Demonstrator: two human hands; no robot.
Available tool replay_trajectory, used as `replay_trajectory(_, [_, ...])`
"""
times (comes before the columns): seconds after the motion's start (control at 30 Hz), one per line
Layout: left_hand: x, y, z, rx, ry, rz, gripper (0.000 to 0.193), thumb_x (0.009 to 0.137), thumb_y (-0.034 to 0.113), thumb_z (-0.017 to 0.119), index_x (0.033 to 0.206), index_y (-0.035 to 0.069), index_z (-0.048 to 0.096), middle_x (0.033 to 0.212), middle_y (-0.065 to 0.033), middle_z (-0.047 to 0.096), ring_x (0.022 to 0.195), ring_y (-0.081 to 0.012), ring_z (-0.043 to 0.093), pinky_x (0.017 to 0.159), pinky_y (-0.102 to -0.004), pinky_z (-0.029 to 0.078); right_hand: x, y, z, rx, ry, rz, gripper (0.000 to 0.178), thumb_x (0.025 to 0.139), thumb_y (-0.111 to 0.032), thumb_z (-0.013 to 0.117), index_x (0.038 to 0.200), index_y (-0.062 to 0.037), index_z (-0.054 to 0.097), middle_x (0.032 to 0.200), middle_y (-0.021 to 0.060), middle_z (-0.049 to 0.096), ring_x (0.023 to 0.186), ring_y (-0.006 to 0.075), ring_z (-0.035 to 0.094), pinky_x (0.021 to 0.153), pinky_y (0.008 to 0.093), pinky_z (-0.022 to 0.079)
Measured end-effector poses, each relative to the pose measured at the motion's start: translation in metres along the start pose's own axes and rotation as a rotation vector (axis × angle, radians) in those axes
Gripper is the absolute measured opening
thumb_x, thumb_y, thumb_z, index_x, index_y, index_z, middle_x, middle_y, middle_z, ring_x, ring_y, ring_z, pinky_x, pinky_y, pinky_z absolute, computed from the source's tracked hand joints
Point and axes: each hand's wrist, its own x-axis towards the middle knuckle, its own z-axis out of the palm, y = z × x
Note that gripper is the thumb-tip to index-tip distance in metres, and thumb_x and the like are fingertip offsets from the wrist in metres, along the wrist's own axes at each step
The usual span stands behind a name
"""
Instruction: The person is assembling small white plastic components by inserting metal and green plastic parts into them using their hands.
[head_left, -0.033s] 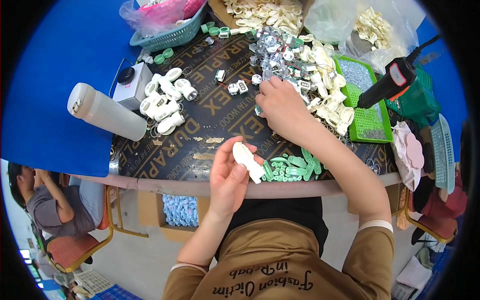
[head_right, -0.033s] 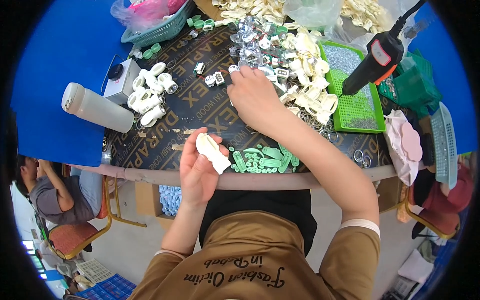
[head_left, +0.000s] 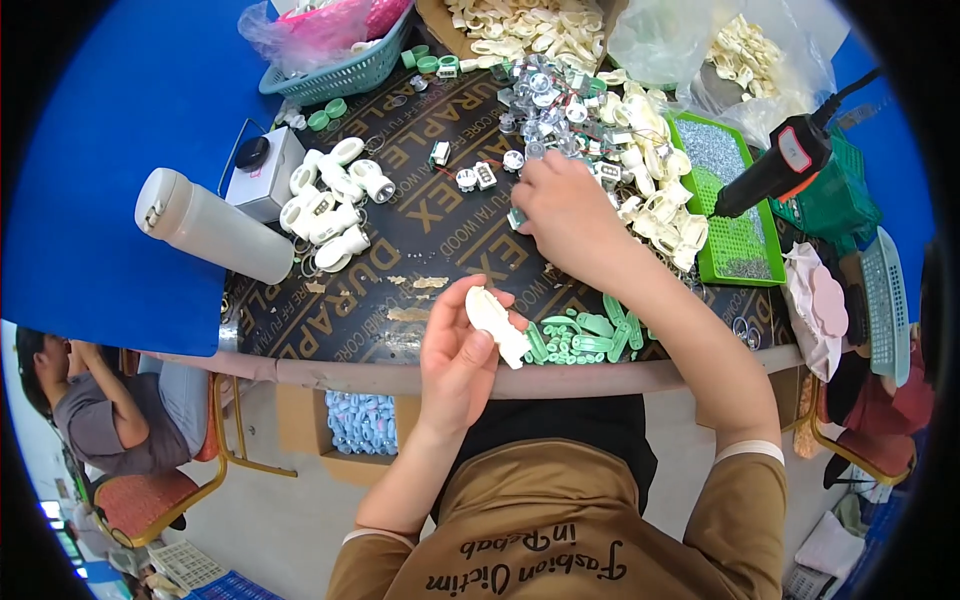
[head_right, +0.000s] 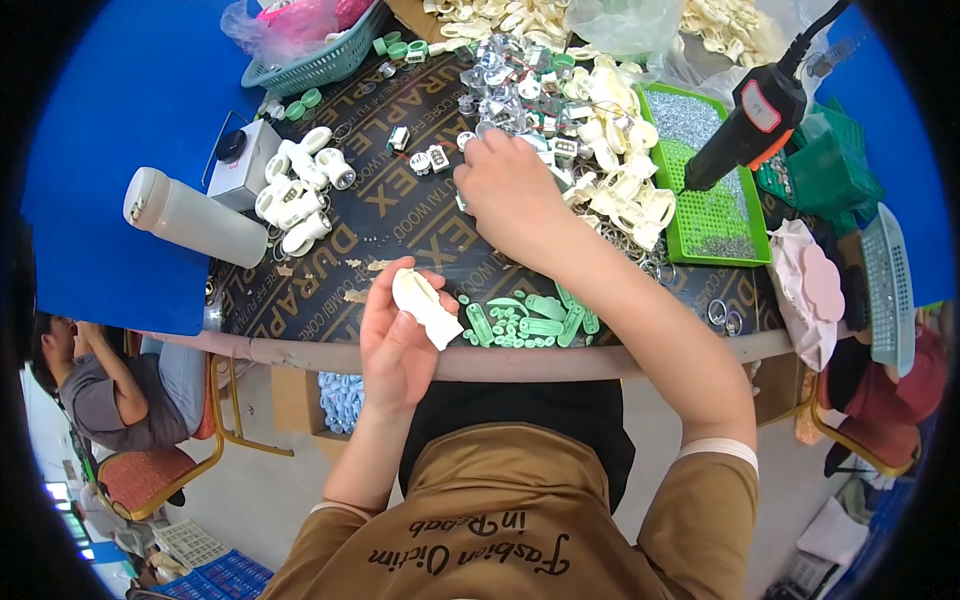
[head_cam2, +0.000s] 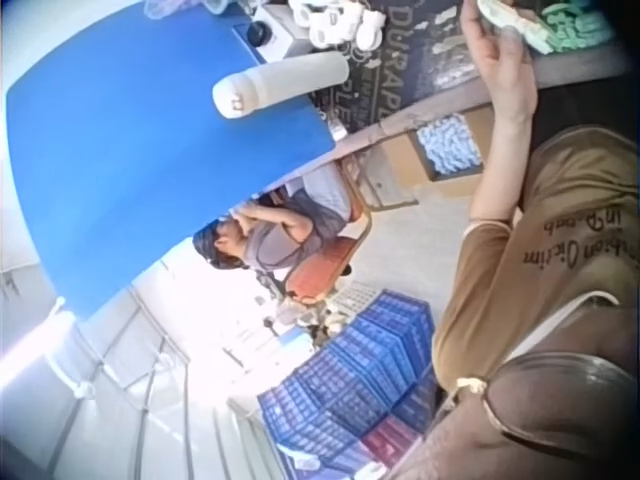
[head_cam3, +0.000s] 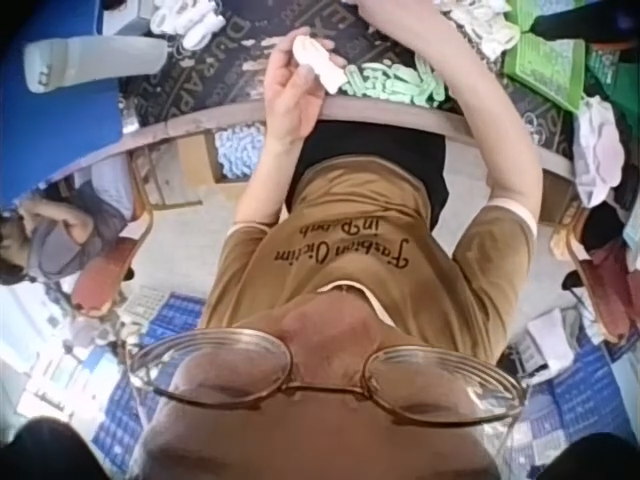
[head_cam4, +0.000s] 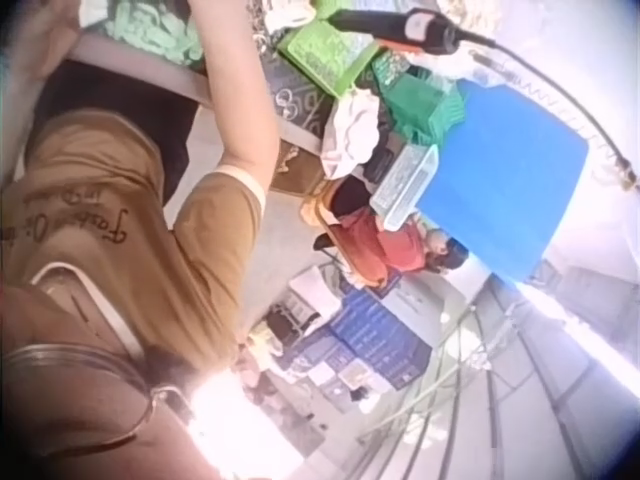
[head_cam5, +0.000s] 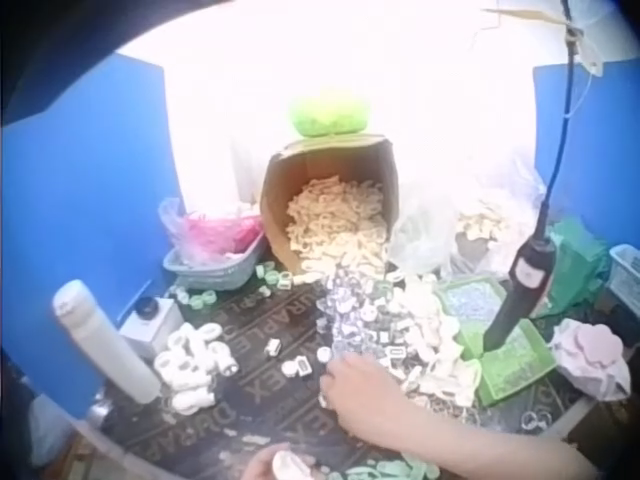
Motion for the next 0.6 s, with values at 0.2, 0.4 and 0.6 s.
replay_trajectory(0.2, [0.000, 0.000, 0.001, -0.040, 0.005, 0.008, 0.047, 0.085, 0.007, 0.057, 0.127, 0.005, 0.036, 0.117, -0.0125, 0.050, 0.103, -0.0241, 0.054, 0.088, -0.0366, 0.045, -0.020, 0.036, -0.051, 1.138, 0.127, 0.556, 0.024, 0.079, -0.003, 0.060, 0.103, -0.0023, 0.059, 0.093, 0.0025, 0.062, 0.086, 0.0109, 0.058, 0.080, 0.0236, 0.044])
replay_trajectory(0.4, [0.001, -0.001, 0.003, 0.031, -0.001, 0.016, 0.047, 0.081, 0.000, 0.060, 0.123, 0.004, 0.039, 0.117, -0.0133, 0.050, 0.110, -0.0256, 0.052, 0.093, -0.0383, 0.043, -0.036, 0.057, -0.048, 1.178, 0.337, 0.678, 0.024, 0.082, -0.005, 0.061, 0.105, 0.0014, 0.058, 0.091, 0.0043, 0.064, 0.083, 0.0102, 0.058, 0.077, 0.0237, 0.045])
replay_trajectory(0.6, [0.001, -0.001, 0.009, 0.066, 0.035, -0.016, 0.047, 0.079, -0.004, 0.060, 0.122, 0.003, 0.041, 0.119, -0.0147, 0.050, 0.111, -0.0263, 0.051, 0.095, -0.0376, 0.043, -0.042, 0.056, -0.045, 1.432, 0.353, 0.689, 0.032, 0.086, -0.012, 0.059, 0.115, 0.0014, 0.054, 0.094, 0.0050, 0.062, 0.083, 0.0139, 0.060, 0.076, 0.0261, 0.048])
